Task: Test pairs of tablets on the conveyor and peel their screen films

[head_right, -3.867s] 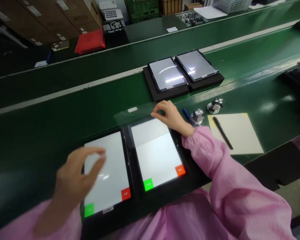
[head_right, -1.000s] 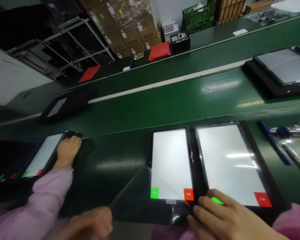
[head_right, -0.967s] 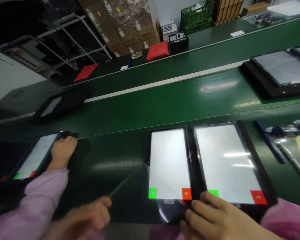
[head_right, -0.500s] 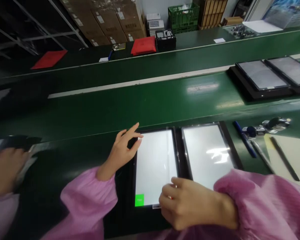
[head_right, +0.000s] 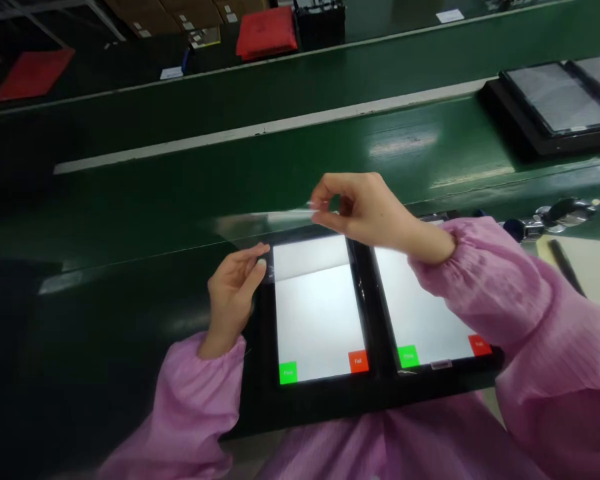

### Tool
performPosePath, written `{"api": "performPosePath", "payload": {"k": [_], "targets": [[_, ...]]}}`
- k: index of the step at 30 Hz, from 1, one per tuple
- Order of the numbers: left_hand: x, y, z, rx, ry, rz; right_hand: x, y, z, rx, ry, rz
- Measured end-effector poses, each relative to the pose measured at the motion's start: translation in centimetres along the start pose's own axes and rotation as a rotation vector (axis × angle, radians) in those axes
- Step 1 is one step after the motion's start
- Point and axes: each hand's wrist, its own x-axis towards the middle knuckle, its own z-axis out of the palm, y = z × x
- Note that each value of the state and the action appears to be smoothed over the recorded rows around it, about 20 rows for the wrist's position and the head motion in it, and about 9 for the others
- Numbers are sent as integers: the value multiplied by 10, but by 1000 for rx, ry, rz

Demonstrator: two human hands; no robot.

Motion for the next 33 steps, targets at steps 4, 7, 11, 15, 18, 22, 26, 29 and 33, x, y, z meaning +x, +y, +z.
{"api": "performPosePath", "payload": {"k": [4, 7, 11, 15, 18, 22, 26, 29, 33], "targets": [[1, -2, 13, 61, 148, 35, -52, 5, -6, -320, -11, 140], [0, -1, 14, 108, 187, 30, -99, 25, -3, -677, -94, 81], [-2, 1, 15, 114, 190, 18, -122, 50, -3, -789, -128, 18], [-3, -1, 15, 87, 220, 40, -97, 66, -14, -750, -192, 80], [-3, -2, 13, 130, 218, 50, -81, 69, -20, -698, -183, 114], [-3, -1, 11, 168, 199, 59, -84, 65, -25, -635, -146, 132], [-1, -1, 10, 171, 199, 76, -97, 62, -35, -700, 30, 187], [0, -3, 11, 174, 197, 97, -104, 58, -38, -781, 95, 188], [0, -8, 13, 127, 215, 146, -123, 42, -22, -833, -38, 5]]}}
